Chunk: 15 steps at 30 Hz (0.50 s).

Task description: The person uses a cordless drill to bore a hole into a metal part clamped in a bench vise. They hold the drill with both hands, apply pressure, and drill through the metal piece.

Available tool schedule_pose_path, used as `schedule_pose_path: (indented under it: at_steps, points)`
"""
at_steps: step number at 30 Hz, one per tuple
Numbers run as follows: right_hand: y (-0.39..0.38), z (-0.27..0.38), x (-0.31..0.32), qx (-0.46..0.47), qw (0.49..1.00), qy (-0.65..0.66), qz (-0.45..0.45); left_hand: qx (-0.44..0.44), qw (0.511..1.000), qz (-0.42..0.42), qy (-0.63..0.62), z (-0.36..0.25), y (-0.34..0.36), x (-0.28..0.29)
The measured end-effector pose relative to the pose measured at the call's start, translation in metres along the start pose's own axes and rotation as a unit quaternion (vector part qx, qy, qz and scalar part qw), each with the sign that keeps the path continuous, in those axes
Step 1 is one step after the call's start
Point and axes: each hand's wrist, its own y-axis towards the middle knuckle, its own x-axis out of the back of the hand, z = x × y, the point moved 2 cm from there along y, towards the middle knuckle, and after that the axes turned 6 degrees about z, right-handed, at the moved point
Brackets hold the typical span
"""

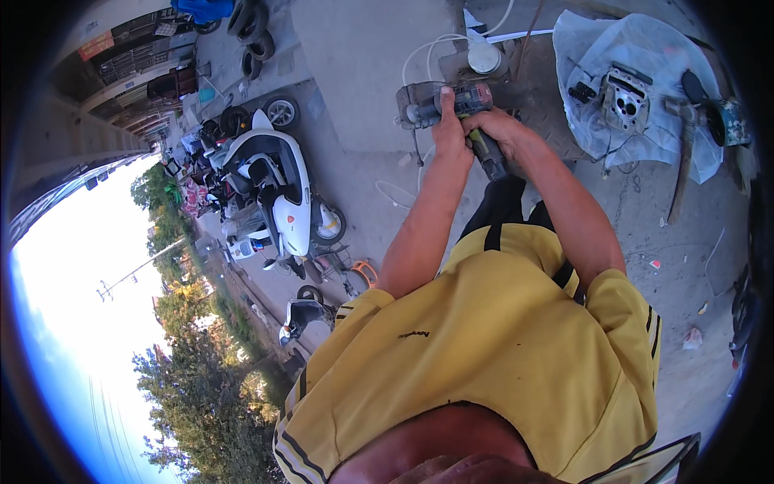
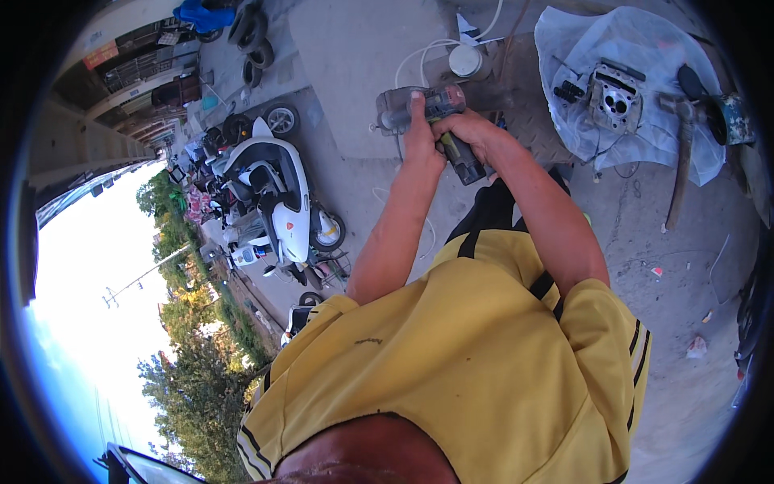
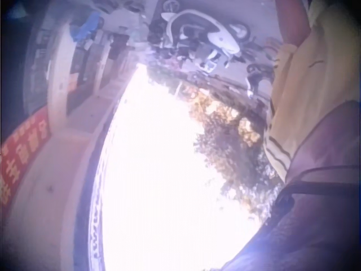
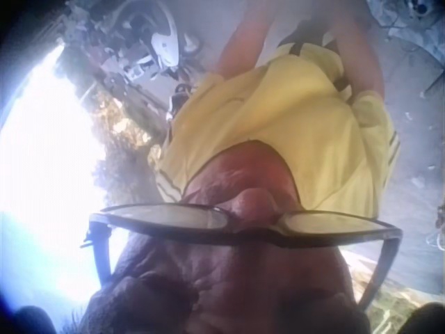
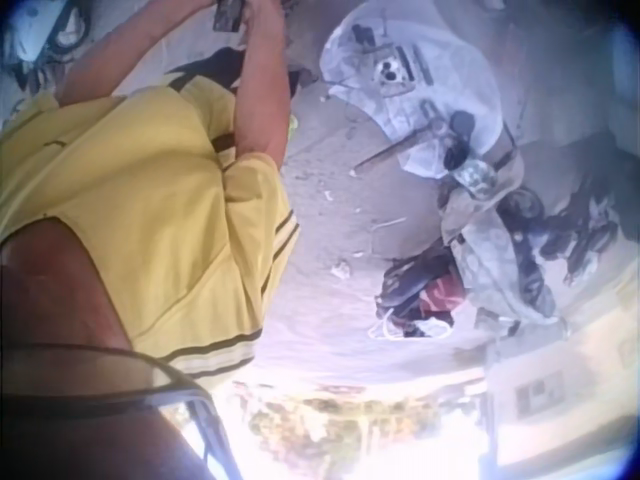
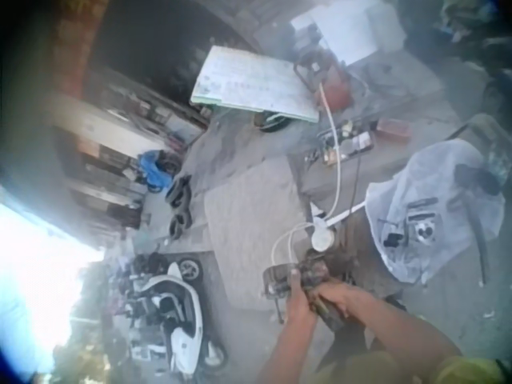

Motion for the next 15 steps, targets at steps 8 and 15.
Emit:
schedule_pose_path:
  at_steps: [8, 15]
  points:
    - [0.001, 0.005, -0.004, 0.008, 1.0, -0.004, 0.025, 0.003, 0.999, 0.03, -0.025, 0.006, 0.016, 0.01]
    - [0.003, 0.014, 0.002, -0.04, 0.997, 0.005, 0.062, 0.023, 0.999, -0.007, -0.026, -0.002, 0.009, 0.0]
